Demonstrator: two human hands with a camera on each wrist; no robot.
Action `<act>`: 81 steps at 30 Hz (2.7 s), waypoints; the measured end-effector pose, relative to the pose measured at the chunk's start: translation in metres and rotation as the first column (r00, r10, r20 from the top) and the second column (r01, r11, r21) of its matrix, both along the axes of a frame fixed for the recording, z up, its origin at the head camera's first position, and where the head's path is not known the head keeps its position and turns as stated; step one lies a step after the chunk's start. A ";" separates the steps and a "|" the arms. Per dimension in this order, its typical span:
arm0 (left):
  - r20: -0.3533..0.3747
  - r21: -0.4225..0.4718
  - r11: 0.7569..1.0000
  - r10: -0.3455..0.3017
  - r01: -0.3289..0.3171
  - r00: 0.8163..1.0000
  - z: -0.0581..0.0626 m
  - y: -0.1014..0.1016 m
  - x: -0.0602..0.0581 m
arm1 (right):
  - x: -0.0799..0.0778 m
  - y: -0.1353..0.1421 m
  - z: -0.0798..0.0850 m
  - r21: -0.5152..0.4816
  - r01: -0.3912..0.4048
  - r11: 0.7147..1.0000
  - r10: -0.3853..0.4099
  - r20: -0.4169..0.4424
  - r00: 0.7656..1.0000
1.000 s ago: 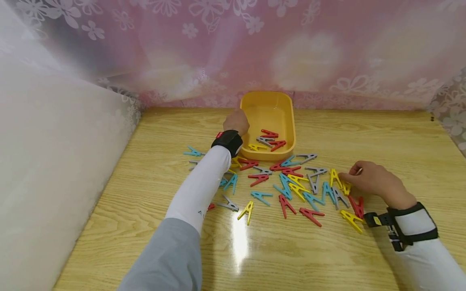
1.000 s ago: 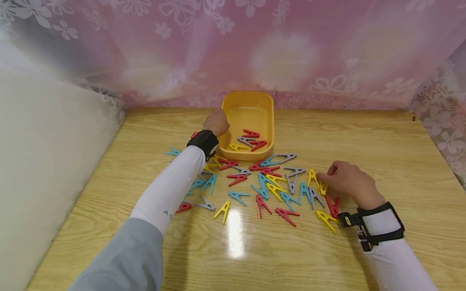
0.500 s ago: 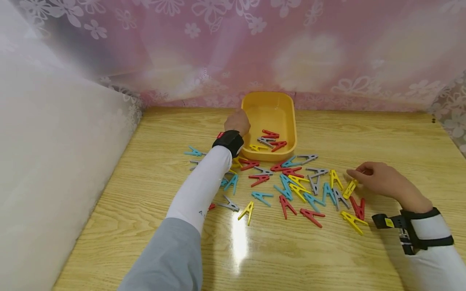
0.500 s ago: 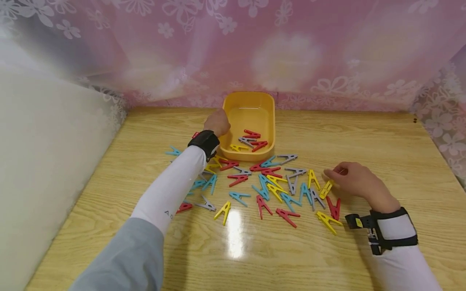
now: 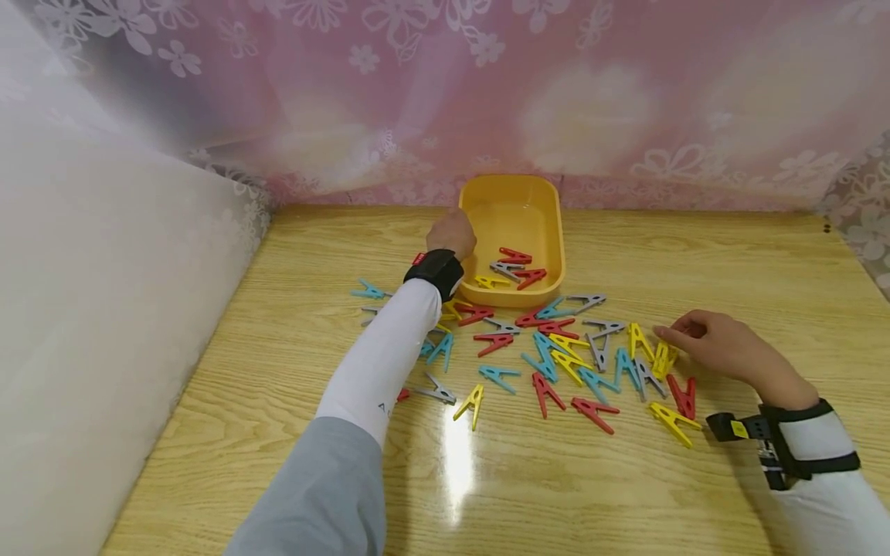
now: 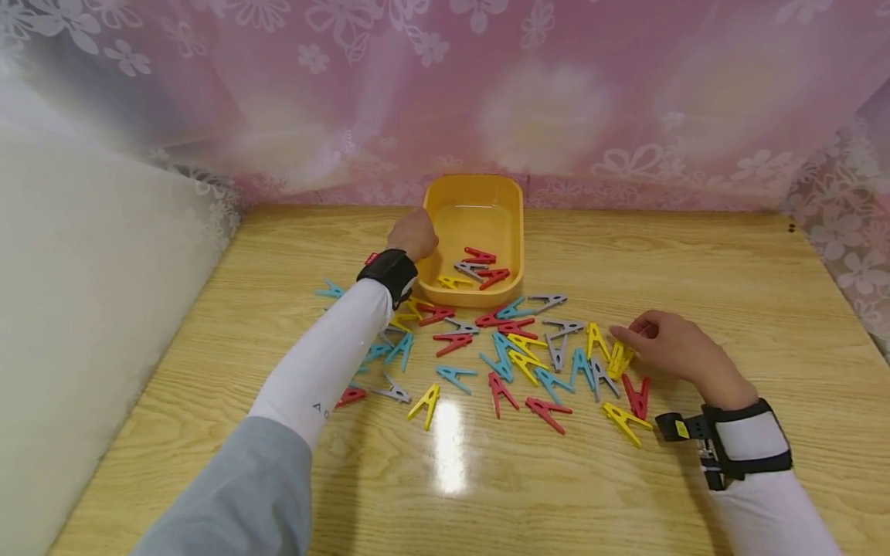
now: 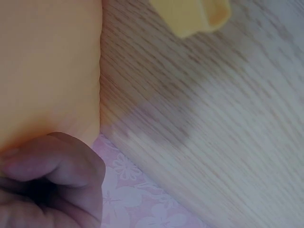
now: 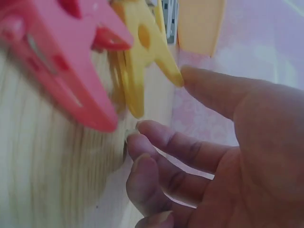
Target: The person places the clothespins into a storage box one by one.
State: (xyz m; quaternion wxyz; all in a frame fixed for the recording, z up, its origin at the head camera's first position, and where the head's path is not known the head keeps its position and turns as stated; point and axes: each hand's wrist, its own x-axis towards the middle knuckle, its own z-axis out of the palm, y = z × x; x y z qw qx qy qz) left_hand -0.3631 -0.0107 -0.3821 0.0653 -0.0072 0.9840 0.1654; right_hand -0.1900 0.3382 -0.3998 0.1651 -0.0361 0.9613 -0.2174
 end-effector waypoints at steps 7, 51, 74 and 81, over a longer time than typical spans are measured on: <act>-0.005 0.013 1.000 0.008 -0.008 1.000 -0.002 -0.002 -0.003 | 0.001 -0.002 0.003 0.035 0.019 0.999 -0.020 0.024 1.000; -0.004 -0.001 0.999 0.045 -0.045 0.999 -0.005 0.009 0.005 | -0.097 -0.140 0.061 -0.126 -0.107 0.986 0.075 -0.240 0.968; -0.020 -0.064 0.997 0.032 -0.033 0.999 0.000 -0.008 0.002 | -0.095 -0.139 0.049 -0.263 -0.144 0.954 0.068 -0.281 0.957; -0.023 -0.055 0.997 0.045 -0.046 0.999 -0.002 -0.017 -0.003 | -0.081 -0.101 0.046 -0.209 -0.153 0.966 0.081 -0.320 0.944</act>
